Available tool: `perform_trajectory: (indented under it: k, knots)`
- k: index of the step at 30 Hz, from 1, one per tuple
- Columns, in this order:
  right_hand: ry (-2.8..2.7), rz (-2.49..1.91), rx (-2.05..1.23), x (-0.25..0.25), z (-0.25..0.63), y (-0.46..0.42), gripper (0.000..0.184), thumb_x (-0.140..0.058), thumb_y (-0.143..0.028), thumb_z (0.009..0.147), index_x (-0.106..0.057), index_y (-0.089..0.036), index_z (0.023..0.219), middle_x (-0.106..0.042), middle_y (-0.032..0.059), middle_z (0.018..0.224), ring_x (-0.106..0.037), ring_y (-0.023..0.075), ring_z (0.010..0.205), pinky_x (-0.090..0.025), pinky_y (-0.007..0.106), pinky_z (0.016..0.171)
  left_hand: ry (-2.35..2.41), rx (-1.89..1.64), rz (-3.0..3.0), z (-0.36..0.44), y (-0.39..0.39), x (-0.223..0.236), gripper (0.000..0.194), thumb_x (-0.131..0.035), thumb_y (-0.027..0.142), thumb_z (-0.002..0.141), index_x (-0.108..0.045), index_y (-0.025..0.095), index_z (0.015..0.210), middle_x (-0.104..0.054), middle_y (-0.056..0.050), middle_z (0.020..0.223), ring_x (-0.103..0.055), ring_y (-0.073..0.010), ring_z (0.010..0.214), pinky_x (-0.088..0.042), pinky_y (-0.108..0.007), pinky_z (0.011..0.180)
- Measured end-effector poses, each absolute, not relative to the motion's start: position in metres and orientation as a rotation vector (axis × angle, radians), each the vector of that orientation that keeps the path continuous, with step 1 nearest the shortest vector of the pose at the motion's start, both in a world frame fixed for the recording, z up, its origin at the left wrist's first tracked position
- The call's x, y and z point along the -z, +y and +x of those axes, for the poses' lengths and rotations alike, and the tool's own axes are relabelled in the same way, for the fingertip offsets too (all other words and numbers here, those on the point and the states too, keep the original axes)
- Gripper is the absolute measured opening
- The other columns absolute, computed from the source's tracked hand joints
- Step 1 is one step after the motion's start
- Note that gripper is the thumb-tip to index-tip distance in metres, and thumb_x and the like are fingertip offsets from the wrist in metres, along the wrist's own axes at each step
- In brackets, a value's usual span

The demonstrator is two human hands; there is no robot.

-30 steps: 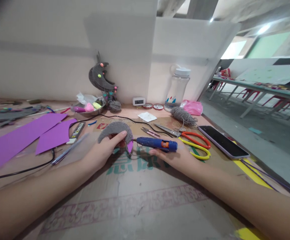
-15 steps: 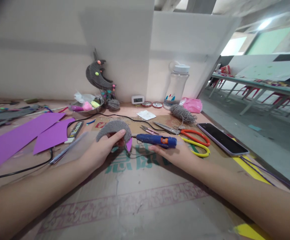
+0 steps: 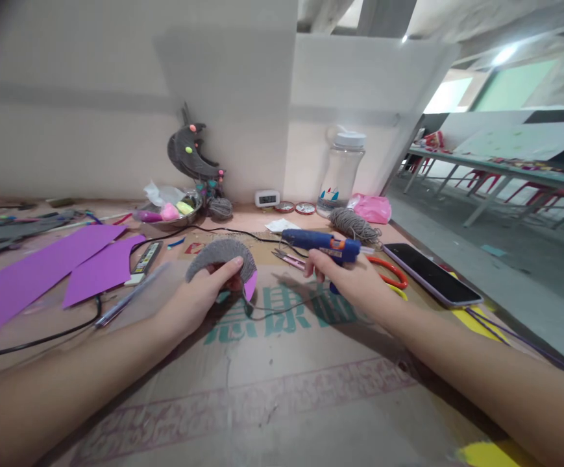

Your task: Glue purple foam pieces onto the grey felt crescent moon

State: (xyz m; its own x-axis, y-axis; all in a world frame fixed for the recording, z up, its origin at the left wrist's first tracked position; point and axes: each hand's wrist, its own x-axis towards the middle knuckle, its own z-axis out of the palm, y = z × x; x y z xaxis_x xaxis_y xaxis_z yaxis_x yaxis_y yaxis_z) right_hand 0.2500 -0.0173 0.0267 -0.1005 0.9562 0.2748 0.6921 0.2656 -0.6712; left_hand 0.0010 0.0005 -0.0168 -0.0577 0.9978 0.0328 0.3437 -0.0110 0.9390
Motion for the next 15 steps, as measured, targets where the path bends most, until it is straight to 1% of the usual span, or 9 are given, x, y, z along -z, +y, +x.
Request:
perform_trajectory:
  k: [2,3,6,8,10,11,13,15]
  knots:
    - [-1.833,-1.461,-0.523,-0.037,0.252,-0.011,0.044,-0.042,-0.05,0.095,-0.071,-0.021,0.079,-0.069,0.0043,0.073,-0.064,0.0193,0.074,-0.05,0.027,0.062,1.486,-1.076,1.478,0.001,0.001,0.018,0.042,-0.057,0.061,0.077,-0.067,0.022,0.066,-0.071,-0.005,0.067,-0.066,-0.025,0.072,-0.048,-0.033,0.067]
    - [-1.816,-1.445,-0.537,-0.042,0.251,-0.006,0.043,-0.044,-0.051,0.094,-0.072,-0.02,0.083,-0.07,0.0052,0.076,-0.065,0.0199,0.075,-0.049,0.027,0.061,1.473,-1.083,1.486,0.001,0.002,0.018,0.041,-0.057,0.061,0.076,-0.067,0.022,0.067,-0.071,-0.004,0.067,-0.066,-0.0253,0.073,-0.048,-0.033,0.069]
    - [-1.774,-1.468,-0.546,-0.058,0.246,0.02,0.035,-0.059,-0.051,0.087,-0.072,-0.019,0.092,-0.074,0.0075,0.084,-0.068,0.0221,0.081,-0.05,0.027,0.06,1.454,-1.108,1.496,0.001,0.005,0.022,0.041,-0.057,0.061,0.077,-0.067,0.022,0.067,-0.071,-0.005,0.068,-0.066,-0.0261,0.076,-0.049,-0.035,0.073]
    - [-1.79,-1.515,-0.492,-0.064,0.243,0.045,0.033,-0.066,-0.049,0.082,-0.072,-0.018,0.092,-0.075,0.0085,0.087,-0.069,0.0228,0.082,-0.051,0.027,0.059,1.458,-1.105,1.516,0.0,0.006,0.024,0.042,-0.056,0.062,0.077,-0.067,0.023,0.067,-0.072,-0.005,0.07,-0.066,-0.0262,0.076,-0.05,-0.036,0.075]
    - [-1.801,-1.593,-0.412,-0.063,0.242,0.073,0.035,-0.066,-0.049,0.082,-0.071,-0.017,0.095,-0.075,0.0099,0.088,-0.069,0.0232,0.081,-0.051,0.028,0.059,1.466,-1.094,1.54,0.0,0.006,0.025,0.041,-0.057,0.062,0.077,-0.067,0.023,0.067,-0.071,-0.005,0.071,-0.066,-0.0262,0.075,-0.05,-0.036,0.075]
    - [-1.801,-1.621,-0.392,-0.06,0.242,0.087,0.036,-0.064,-0.048,0.084,-0.071,-0.016,0.098,-0.075,0.0106,0.089,-0.069,0.0229,0.081,-0.051,0.028,0.06,1.465,-1.085,1.549,0.0,0.006,0.025,0.041,-0.057,0.062,0.077,-0.067,0.023,0.068,-0.071,-0.005,0.071,-0.066,-0.0263,0.075,-0.05,-0.036,0.074]
    - [-1.809,-1.628,-0.382,-0.05,0.245,0.114,0.034,-0.06,-0.044,0.088,-0.07,-0.015,0.103,-0.075,0.0106,0.094,-0.069,0.0211,0.081,-0.052,0.028,0.065,1.464,-1.079,1.55,0.0,0.006,0.025,0.041,-0.057,0.062,0.077,-0.067,0.024,0.068,-0.071,-0.005,0.07,-0.066,-0.0265,0.075,-0.05,-0.037,0.074]
    - [-1.819,-1.647,-0.38,-0.038,0.249,0.138,0.032,-0.061,-0.04,0.089,-0.071,-0.014,0.103,-0.075,0.0109,0.093,-0.069,0.0213,0.081,-0.053,0.028,0.069,1.435,-1.084,1.553,0.001,0.006,0.025,0.041,-0.056,0.061,0.078,-0.068,0.023,0.069,-0.071,-0.004,0.071,-0.066,-0.0261,0.076,-0.05,-0.036,0.075]
